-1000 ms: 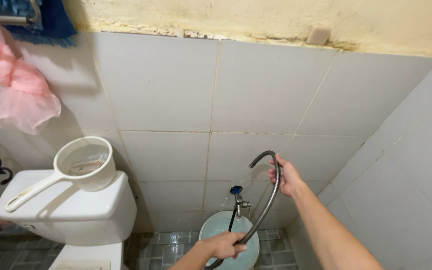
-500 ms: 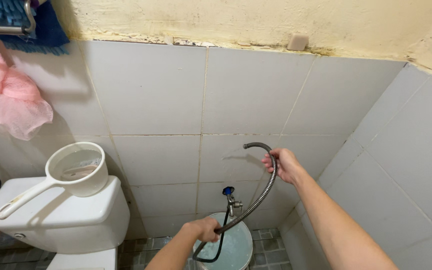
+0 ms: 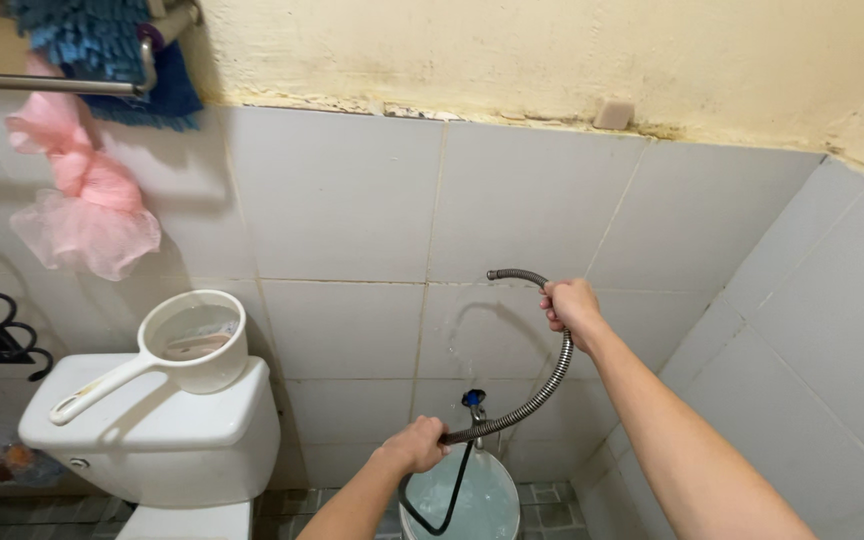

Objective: The person applies cleaning liquid to a toilet bowl and seat, scrubs the surfaces with a brush, and then cleans a bidet hose in a bucket of water.

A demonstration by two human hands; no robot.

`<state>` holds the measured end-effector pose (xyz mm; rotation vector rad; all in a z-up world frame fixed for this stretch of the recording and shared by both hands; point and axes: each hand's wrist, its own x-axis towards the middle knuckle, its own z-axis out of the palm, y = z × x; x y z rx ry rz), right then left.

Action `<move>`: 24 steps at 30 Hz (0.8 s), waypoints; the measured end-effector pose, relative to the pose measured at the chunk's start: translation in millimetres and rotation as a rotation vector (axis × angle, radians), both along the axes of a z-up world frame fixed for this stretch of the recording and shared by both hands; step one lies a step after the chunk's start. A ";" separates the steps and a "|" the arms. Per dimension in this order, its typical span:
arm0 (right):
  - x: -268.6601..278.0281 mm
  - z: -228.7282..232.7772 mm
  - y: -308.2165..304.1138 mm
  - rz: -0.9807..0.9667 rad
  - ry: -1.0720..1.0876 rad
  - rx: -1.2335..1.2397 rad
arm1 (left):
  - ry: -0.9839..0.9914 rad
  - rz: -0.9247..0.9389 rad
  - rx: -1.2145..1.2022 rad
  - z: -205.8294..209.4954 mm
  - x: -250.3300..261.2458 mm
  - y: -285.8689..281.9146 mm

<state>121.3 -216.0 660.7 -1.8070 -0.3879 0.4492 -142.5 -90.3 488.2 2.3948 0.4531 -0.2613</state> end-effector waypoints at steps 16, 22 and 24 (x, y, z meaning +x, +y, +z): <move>-88.8 77.9 126.1 0.112 -0.164 0.049 | -0.013 0.136 -0.107 43.8 -56.7 48.1; -107.9 87.6 170.4 0.193 -0.206 -0.008 | -0.059 0.160 -0.167 46.1 -70.2 68.8; -113.2 86.2 182.0 0.212 -0.193 -0.006 | -0.057 0.164 -0.160 48.8 -76.9 72.9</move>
